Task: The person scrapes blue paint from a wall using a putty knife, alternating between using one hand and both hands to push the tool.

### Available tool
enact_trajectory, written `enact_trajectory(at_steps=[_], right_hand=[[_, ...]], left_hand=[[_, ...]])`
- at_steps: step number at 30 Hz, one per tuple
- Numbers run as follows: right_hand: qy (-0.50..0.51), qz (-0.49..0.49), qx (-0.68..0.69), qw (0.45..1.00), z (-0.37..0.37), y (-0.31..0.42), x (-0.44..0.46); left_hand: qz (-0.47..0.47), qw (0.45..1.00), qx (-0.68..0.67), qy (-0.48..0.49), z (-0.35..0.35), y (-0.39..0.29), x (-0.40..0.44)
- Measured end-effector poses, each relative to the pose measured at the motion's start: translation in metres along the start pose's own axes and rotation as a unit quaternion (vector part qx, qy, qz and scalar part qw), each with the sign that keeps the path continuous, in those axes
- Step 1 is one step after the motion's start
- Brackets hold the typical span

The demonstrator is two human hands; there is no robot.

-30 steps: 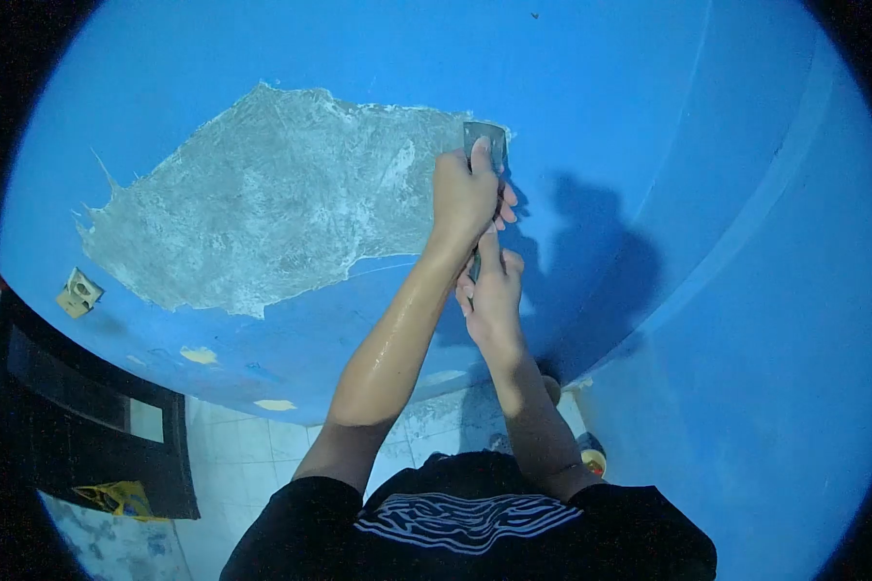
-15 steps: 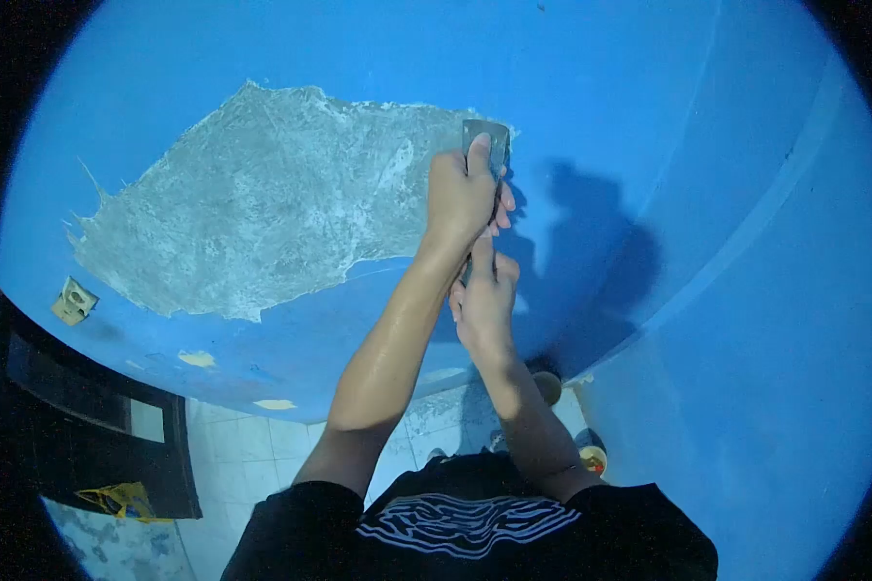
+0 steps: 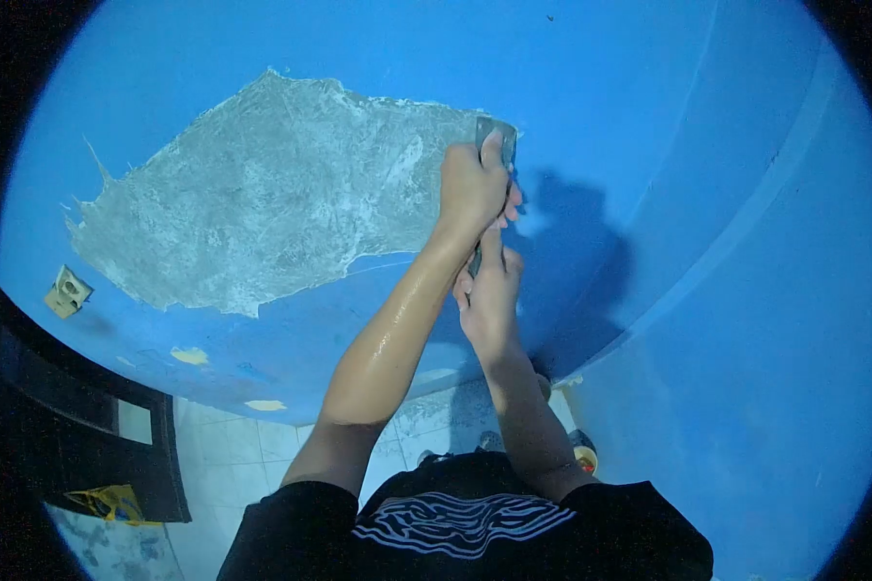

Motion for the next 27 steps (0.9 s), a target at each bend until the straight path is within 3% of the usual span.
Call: enact_trajectory(at_steps=[7,11,15,17,19,27], right_hand=[[-0.001,-0.016,0.036,0.999,-0.005,-0.007,0.002],[0.018,-0.009,0.043,0.999,-0.004,-0.015,-0.001],[-0.026,-0.005,0.057,0.998,-0.002,-0.007,0.003],[0.008,-0.022,0.038,0.999,0.002,-0.013,-0.004],[-0.002,-0.018,0.06,0.998,-0.005,-0.011,0.003],[-0.017,-0.023,0.06,0.998,0.003,-0.003,0.001]], left_hand=[[-0.032,0.999,0.042,0.006,0.002,-0.003,0.002],[-0.006,0.999,0.041,0.011,0.004,0.002,0.001],[-0.024,0.999,0.033,0.002,0.0,-0.005,-0.001],[-0.028,0.999,0.014,-0.014,0.002,0.001,-0.003],[0.003,0.995,0.099,-0.001,0.0,-0.006,0.006],[-0.018,0.999,0.048,-0.013,-0.004,-0.01,-0.003]])
Point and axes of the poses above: each hand's wrist, its own x-axis towards the middle knuckle, its own z-axis out of the back of the hand, y = z × x, the point moved 9 cm from there along x, towards the middle knuckle, and after that the axes turned 9 degrees about y, right-handed, at the moved point
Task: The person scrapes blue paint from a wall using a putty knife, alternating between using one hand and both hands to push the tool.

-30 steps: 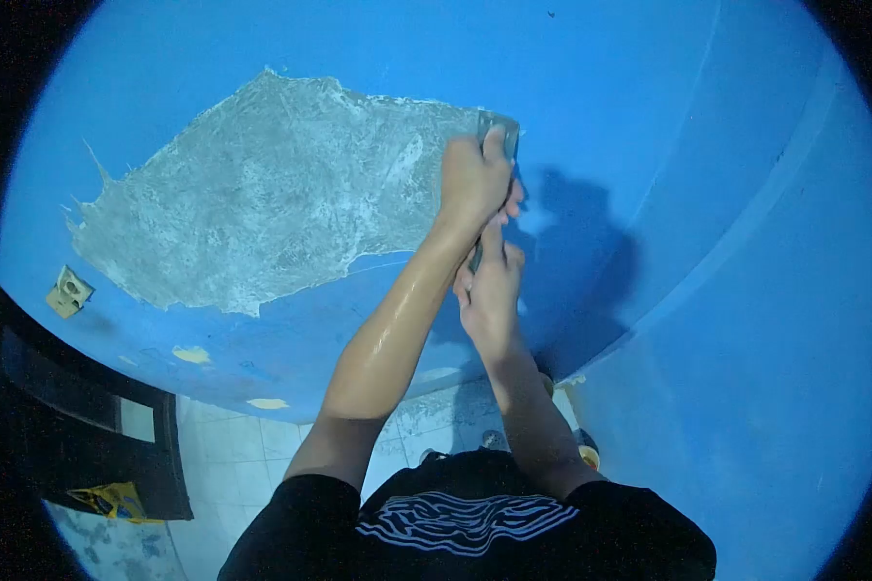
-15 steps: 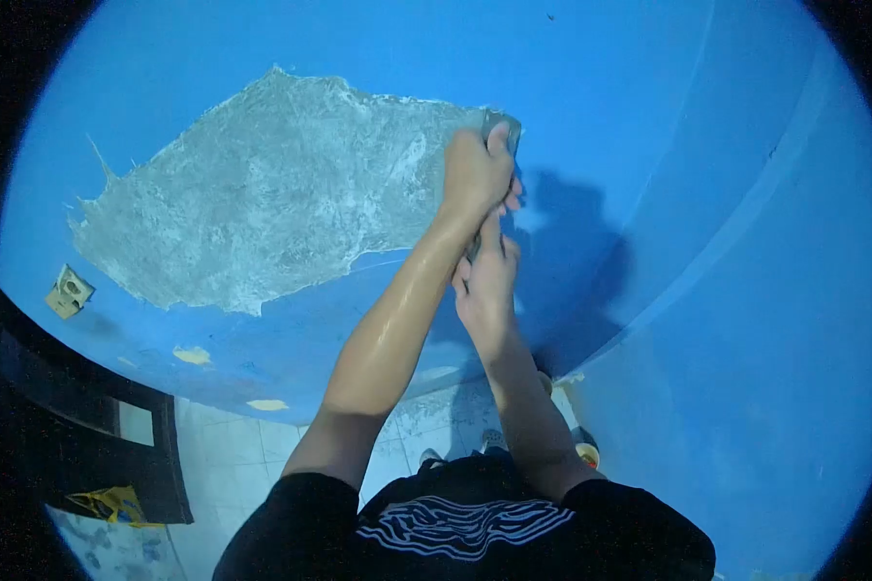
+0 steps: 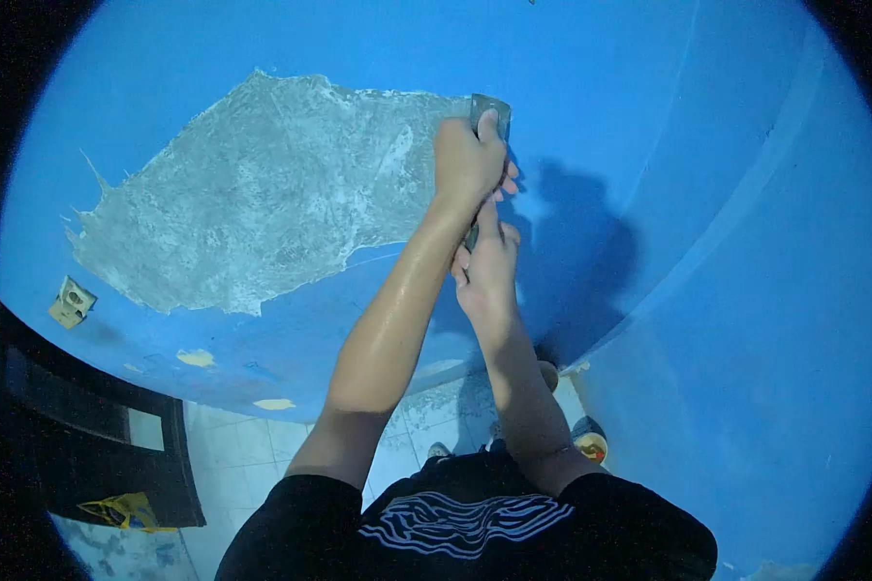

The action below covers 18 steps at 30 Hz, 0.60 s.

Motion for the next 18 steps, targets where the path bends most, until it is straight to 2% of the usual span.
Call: enact_trajectory(at_steps=[2,5,8,12,15,17,18], right_hand=[[0.044,0.014,-0.009,0.999,0.0,0.004,0.001],[0.038,-0.025,-0.019,0.999,0.006,-0.009,-0.007],[0.046,0.001,-0.002,0.999,-0.005,0.006,-0.003],[0.071,0.016,-0.025,0.997,0.004,-0.007,0.004],[0.025,-0.034,-0.008,0.999,0.008,-0.007,0.011],[0.004,0.021,-0.011,1.0,0.01,0.0,0.012],[0.058,0.027,-0.014,0.998,0.008,-0.001,0.005]], left_hand=[[-0.012,1.0,-0.009,-0.011,0.002,0.0,-0.001],[0.002,0.999,-0.049,-0.014,0.003,0.013,-0.005],[0.019,0.999,-0.027,0.001,-0.001,0.005,0.006],[-0.004,1.0,-0.021,-0.017,0.002,0.015,-0.006],[-0.02,0.999,-0.026,-0.019,0.001,0.004,0.006],[-0.033,0.999,-0.028,-0.021,0.002,0.002,0.005],[-0.012,0.998,-0.062,-0.017,0.001,0.013,-0.004]])
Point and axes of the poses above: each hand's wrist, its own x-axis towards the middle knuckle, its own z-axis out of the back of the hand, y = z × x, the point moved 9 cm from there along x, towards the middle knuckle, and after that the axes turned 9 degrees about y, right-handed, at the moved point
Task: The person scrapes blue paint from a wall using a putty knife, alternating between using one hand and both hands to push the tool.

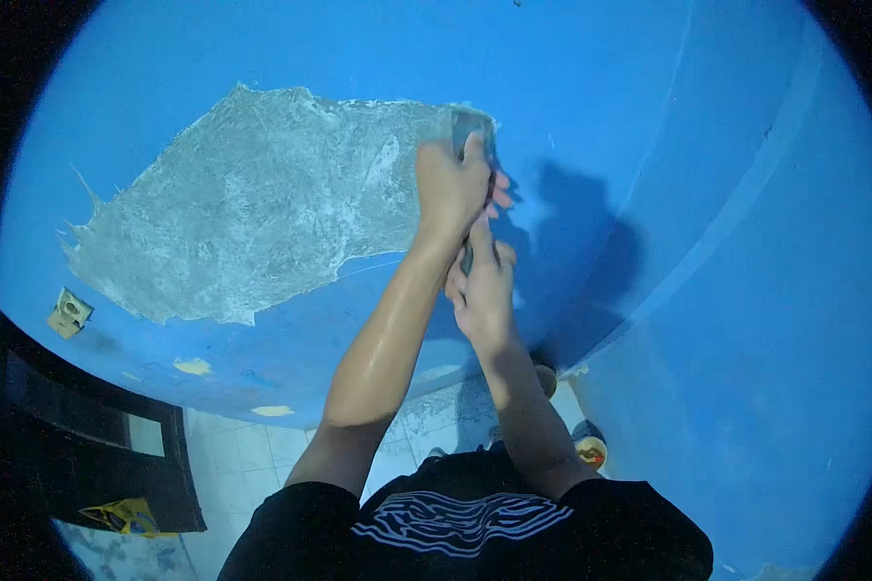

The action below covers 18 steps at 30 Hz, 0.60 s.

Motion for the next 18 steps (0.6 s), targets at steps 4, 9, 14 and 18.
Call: enact_trajectory(at_steps=[4,9,14,18], right_hand=[[0.002,-0.048,-0.014,0.999,-0.004,0.01,-0.003],[-0.015,-0.059,-0.025,0.998,0.005,-0.003,-0.01],[0.006,-0.03,-0.028,0.999,0.004,0.017,0.003],[0.029,-0.029,-0.034,0.999,-0.002,0.014,-0.004]], left_hand=[[0.021,0.999,-0.03,0.011,-0.003,0.001,0.012],[0.002,0.999,-0.032,-0.006,-0.001,0.007,0.001],[-0.029,0.998,-0.053,-0.009,-0.012,-0.017,0.012],[-0.002,0.999,-0.037,-0.016,-0.003,0.002,-0.001]])
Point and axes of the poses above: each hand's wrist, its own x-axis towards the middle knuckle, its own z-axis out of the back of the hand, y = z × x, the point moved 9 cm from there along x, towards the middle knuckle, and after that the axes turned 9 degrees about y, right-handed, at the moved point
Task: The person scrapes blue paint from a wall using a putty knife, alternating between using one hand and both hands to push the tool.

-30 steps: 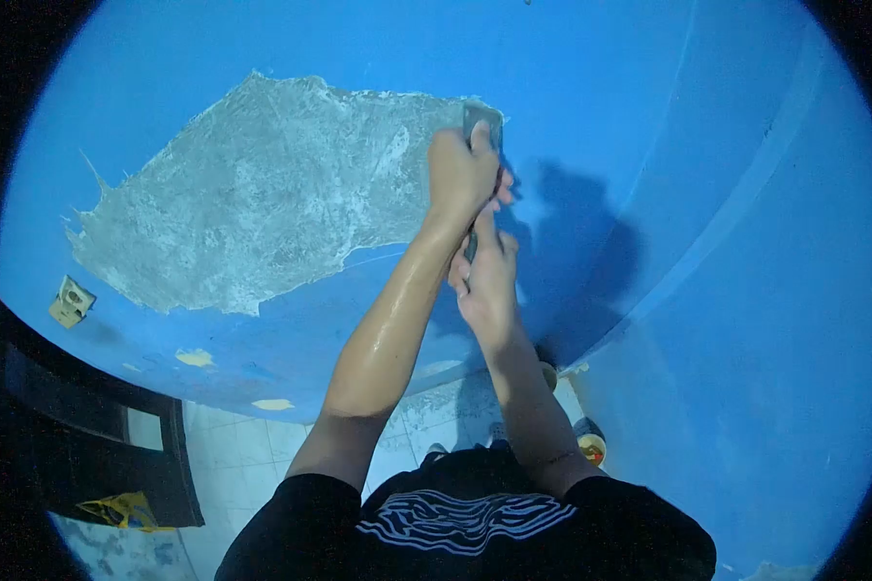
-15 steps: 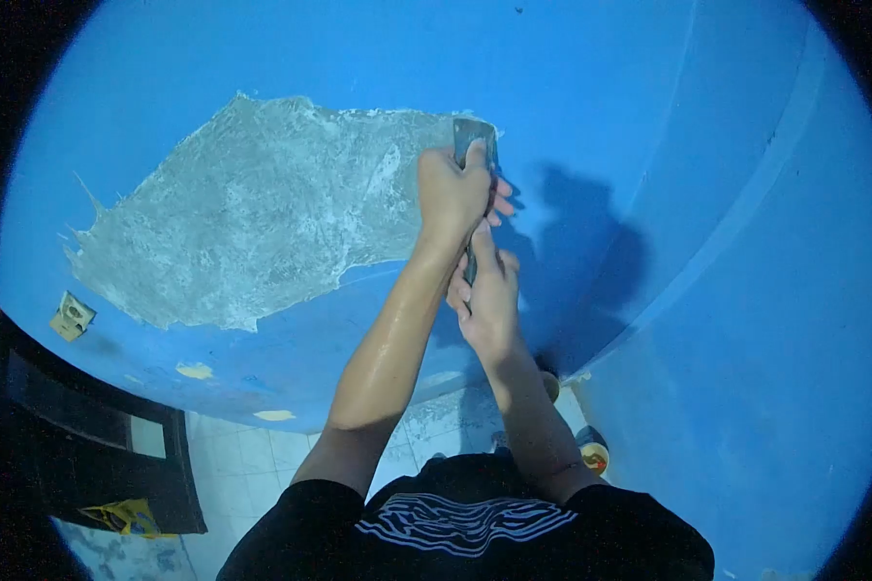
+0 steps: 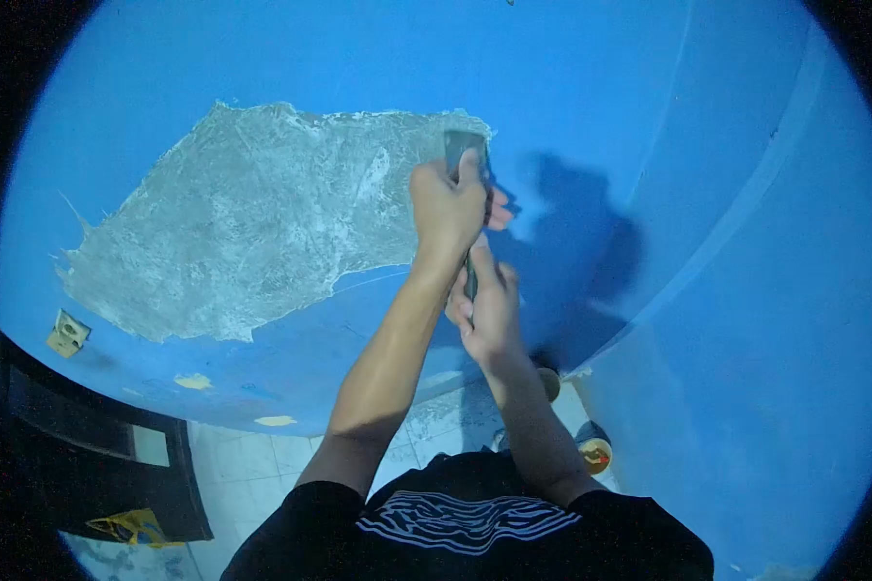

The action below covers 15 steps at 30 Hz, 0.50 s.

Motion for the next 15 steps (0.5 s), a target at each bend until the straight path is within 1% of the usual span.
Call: enact_trajectory(at_steps=[2,3,4,5,6,7,8,9,10,11,12,13,14,15], right_hand=[[0.001,-0.033,0.042,0.999,0.004,-0.005,0.0],[0.001,-0.037,0.04,0.998,0.007,-0.001,0.001],[0.012,-0.044,0.043,0.998,0.008,0.001,0.002],[0.021,-0.052,0.048,0.997,0.007,-0.002,0.001],[-0.006,0.123,-0.216,0.969,0.018,0.017,0.002],[0.0,0.125,-0.219,0.968,0.027,0.011,0.003],[0.083,0.058,0.005,0.995,0.031,-0.007,0.006],[0.159,-0.02,0.227,0.961,0.026,-0.023,-0.001],[0.16,-0.022,0.223,0.961,0.034,-0.029,-0.007],[0.076,-0.06,0.216,0.972,0.055,-0.044,-0.015],[-0.01,-0.095,0.209,0.973,0.074,-0.057,-0.028],[-0.008,-0.088,0.21,0.974,0.078,-0.055,-0.035],[0.043,-0.079,0.084,0.992,0.076,-0.048,-0.042],[0.089,-0.071,-0.045,0.992,0.074,-0.045,-0.051]], left_hand=[[0.005,1.0,0.007,0.012,-0.007,-0.008,0.008],[0.011,1.0,0.012,0.019,-0.01,-0.011,0.01],[-0.003,0.999,0.038,0.008,-0.009,-0.01,0.009],[0.005,0.999,0.039,0.005,-0.008,0.002,0.003],[-0.025,0.996,0.081,0.027,-0.013,0.007,-0.002],[-0.062,0.99,0.121,0.047,-0.015,0.01,-0.004],[-0.095,0.972,0.195,0.096,-0.02,0.023,-0.011],[-0.121,0.946,0.266,0.144,-0.024,0.036,-0.028],[-0.088,0.952,0.231,0.179,-0.021,0.046,-0.049],[-0.053,0.955,0.195,0.216,-0.018,0.056,-0.075],[-0.017,0.97,0.14,0.198,-0.007,0.068,-0.099],[0.014,0.979,0.087,0.183,0.005,0.085,-0.121],[0.006,0.974,0.151,0.17,0.02,0.118,-0.144],[0.001,0.965,0.212,0.156,0.039,0.171,-0.171]])
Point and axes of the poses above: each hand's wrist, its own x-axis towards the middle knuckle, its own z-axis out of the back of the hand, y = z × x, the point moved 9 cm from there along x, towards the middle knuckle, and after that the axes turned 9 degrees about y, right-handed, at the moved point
